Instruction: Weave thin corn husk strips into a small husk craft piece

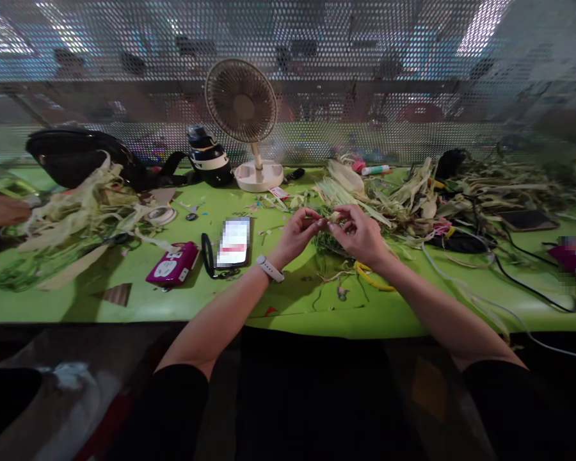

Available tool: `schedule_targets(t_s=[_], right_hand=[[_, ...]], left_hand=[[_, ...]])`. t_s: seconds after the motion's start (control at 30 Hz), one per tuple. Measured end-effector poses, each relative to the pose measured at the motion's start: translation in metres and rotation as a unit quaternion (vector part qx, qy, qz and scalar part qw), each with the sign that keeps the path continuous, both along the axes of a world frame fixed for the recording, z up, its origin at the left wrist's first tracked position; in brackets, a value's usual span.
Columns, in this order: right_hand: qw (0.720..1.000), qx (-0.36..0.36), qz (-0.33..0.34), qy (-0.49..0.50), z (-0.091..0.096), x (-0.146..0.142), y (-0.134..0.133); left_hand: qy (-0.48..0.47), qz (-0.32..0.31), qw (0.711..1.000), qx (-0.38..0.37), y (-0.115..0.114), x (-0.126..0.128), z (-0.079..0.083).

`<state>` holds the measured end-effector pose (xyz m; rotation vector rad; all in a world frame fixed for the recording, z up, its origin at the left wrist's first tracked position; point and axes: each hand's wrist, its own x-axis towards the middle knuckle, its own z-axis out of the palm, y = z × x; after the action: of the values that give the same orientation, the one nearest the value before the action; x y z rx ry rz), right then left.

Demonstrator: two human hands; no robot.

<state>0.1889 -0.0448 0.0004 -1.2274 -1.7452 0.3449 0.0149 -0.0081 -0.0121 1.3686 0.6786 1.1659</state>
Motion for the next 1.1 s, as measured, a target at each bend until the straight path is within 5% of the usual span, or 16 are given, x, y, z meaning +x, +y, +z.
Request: schedule_targets(t_s=[0.13,0.27,0.37,0.77,0.9,1.1], right_hand=[[0.995,0.049,-0.008,0.081,0.000,0.002,0.002],[0.991,0.002,0.050,0.121,-0.002,0.005,0.006],[0.995,-0.023,0.049,0.088,-0.003,0.007,0.010],[0.972,0.122,-0.123,-0.158,-0.003,0.009,0.010],[0.971,0.149,-0.104,-0.155,-0.004,0.008,0.012],[0.991,0.073,-0.081,-0.081,-0.009,0.007,0.014]], left_hand=[[-0.022,0.010,0.999,-0.024,0.000,0.001,0.002],[-0.008,-0.005,1.000,-0.027,-0.002,0.000,0.006],[0.006,-0.014,1.000,-0.016,-0.004,-0.002,0.007],[-0.005,0.006,1.000,0.021,-0.002,0.001,0.004],[-0.016,0.012,1.000,0.015,-0.001,0.001,0.003],[-0.040,0.011,0.999,-0.018,-0.002,0.003,0.000]])
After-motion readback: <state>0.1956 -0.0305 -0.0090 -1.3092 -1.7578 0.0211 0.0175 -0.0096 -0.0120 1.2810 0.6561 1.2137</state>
